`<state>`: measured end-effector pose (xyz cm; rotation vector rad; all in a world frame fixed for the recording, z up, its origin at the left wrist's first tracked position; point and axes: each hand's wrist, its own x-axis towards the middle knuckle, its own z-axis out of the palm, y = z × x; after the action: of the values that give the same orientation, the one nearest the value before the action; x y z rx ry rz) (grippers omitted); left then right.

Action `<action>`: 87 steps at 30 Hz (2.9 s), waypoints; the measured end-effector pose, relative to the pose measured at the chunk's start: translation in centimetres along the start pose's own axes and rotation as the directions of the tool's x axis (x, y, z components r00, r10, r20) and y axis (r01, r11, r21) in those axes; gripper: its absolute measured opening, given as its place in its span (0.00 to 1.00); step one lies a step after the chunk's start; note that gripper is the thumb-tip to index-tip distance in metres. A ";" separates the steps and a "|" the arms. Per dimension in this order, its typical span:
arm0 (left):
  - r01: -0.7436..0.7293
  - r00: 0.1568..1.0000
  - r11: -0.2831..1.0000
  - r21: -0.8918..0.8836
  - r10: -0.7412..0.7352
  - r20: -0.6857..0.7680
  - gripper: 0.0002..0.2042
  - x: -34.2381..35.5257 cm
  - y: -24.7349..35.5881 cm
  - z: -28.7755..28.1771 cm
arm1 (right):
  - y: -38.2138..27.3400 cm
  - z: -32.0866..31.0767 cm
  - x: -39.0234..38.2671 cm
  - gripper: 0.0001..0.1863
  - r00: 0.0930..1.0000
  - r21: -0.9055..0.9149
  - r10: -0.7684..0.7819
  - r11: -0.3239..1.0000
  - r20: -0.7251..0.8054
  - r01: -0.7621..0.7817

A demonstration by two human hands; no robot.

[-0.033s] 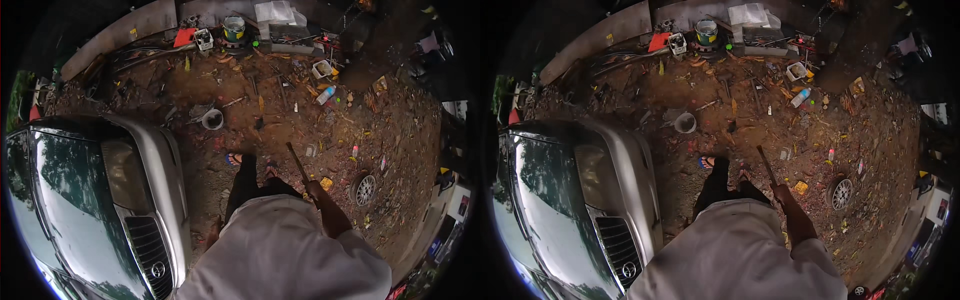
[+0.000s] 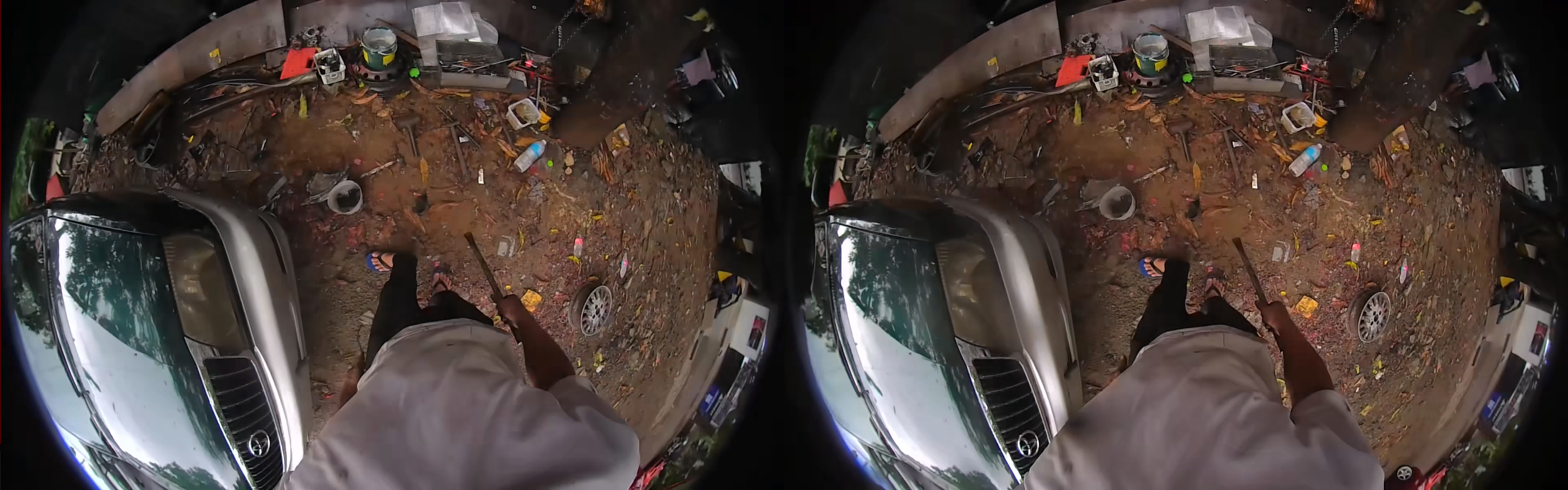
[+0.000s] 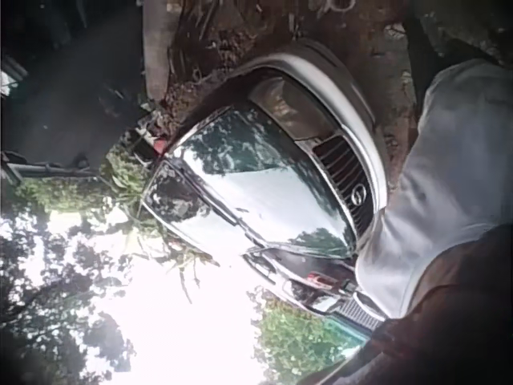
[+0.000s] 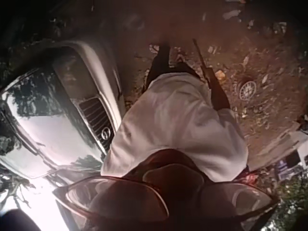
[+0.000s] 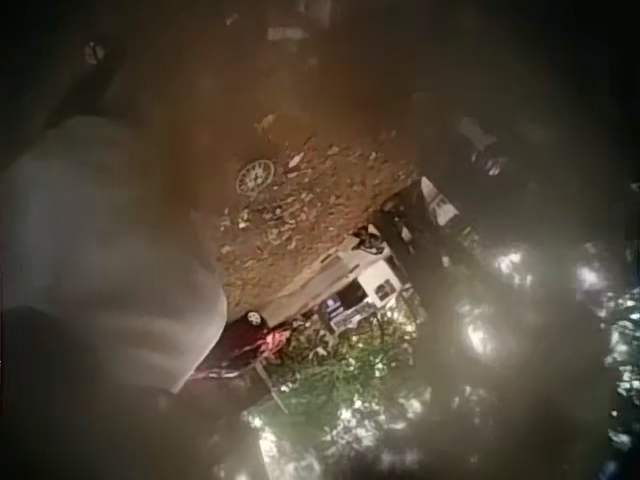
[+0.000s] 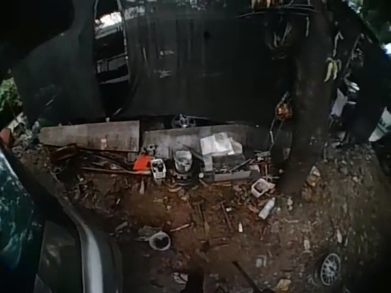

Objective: Repairing and realigning a car's bumper using a hammer and a metal rod.

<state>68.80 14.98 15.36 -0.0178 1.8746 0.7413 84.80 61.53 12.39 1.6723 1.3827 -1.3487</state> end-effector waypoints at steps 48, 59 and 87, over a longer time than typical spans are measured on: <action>0.201 0.978 0.852 -0.483 -0.145 0.150 0.14 6.7 49.2 6.2 | -30.8 -28.5 22.0 0.22 0.995 -0.426 -0.058 0.905 -0.079 0.019; -0.102 0.934 0.932 -0.347 0.210 0.290 0.08 12.2 42.5 -3.9 | -37.5 -19.3 14.9 0.14 0.999 -0.175 0.004 0.985 0.034 0.002; 0.240 0.958 0.223 -0.945 -0.213 0.193 0.10 42.6 53.2 8.7 | -32.2 -23.7 21.3 0.36 0.988 -0.810 -0.111 0.567 0.105 0.149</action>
<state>39.48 75.88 2.99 -1.0792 1.0289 1.5781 61.35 99.72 5.32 0.8951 1.7534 -0.5845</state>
